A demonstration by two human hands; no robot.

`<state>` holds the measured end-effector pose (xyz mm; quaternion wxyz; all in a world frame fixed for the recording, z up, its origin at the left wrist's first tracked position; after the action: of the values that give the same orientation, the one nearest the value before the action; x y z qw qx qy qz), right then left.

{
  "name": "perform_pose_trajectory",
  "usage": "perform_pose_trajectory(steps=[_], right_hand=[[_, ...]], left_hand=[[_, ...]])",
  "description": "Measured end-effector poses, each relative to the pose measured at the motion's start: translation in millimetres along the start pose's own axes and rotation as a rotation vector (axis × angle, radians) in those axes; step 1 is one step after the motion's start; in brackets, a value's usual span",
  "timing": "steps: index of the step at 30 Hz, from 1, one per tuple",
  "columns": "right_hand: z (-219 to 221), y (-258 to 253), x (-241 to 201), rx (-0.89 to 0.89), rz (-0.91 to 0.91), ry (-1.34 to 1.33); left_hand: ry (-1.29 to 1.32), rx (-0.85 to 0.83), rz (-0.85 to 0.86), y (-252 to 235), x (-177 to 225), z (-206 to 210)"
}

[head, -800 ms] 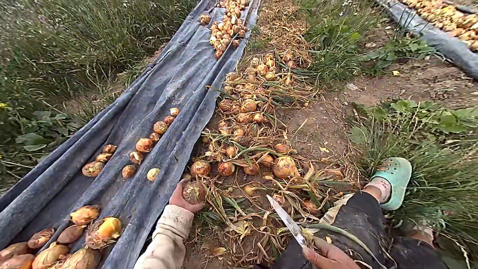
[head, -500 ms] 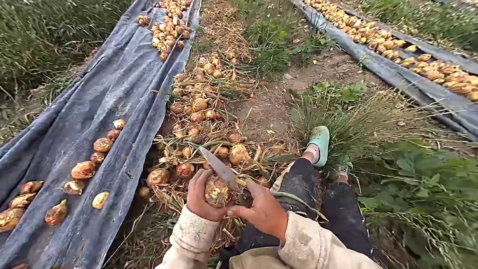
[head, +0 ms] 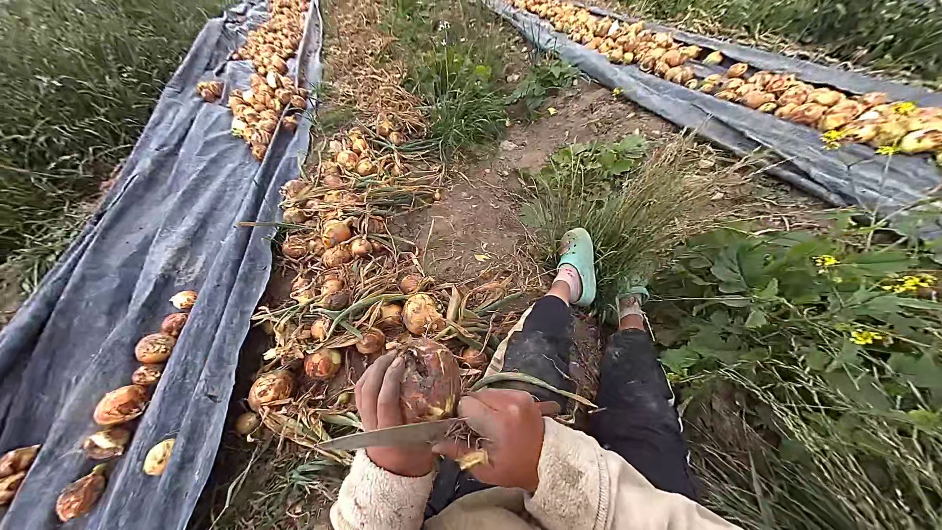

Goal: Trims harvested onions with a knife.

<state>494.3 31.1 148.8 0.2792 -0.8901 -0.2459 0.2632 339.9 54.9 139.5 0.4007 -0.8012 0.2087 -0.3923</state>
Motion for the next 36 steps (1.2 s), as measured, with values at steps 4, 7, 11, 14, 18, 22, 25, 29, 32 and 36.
perform_pose_trajectory(steps=[4,7,11,14,18,22,25,29,32,36], right_hand=[[-5,7,6,-0.102,0.093,-0.167],[-7,19,24,-0.167,0.308,-0.476],[-11,30,47,-0.059,0.543,-0.624],[-16,29,58,-0.027,0.644,-0.666],[-13,26,61,-0.092,0.726,-0.718],[-5,29,59,-0.218,0.754,-0.765],[6,39,63,-0.354,0.869,-0.817],[11,58,74,-0.407,1.001,-0.868],[8,82,84,-0.386,1.122,-0.859],[11,105,95,-0.315,1.281,-0.894]], left_hand=[[0.157,0.043,-0.071,-2,5,6],[0.089,0.038,0.000,-2,2,0],[0.150,0.068,0.070,-7,1,-9],[0.305,0.067,0.150,-12,11,-13],[0.231,0.009,0.324,-11,22,-22],[0.317,-0.005,0.043,10,2,-11],[0.542,0.135,-0.781,44,-37,2],[0.781,0.749,-1.478,91,-114,-31],[0.797,1.101,-1.286,99,-159,-127],[0.676,1.072,-1.115,70,-161,-204]])
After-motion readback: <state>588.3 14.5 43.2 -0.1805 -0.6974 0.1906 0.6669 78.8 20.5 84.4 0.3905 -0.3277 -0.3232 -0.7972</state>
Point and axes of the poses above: each hand's wrist, its own y-axis away from the middle knuckle, its own z-axis out of the palm, x = y × z, the point moved 5 cm from there along -y, towards the middle knuckle, and after that the axes turned 7 degrees about y, right-handed, at the moved point
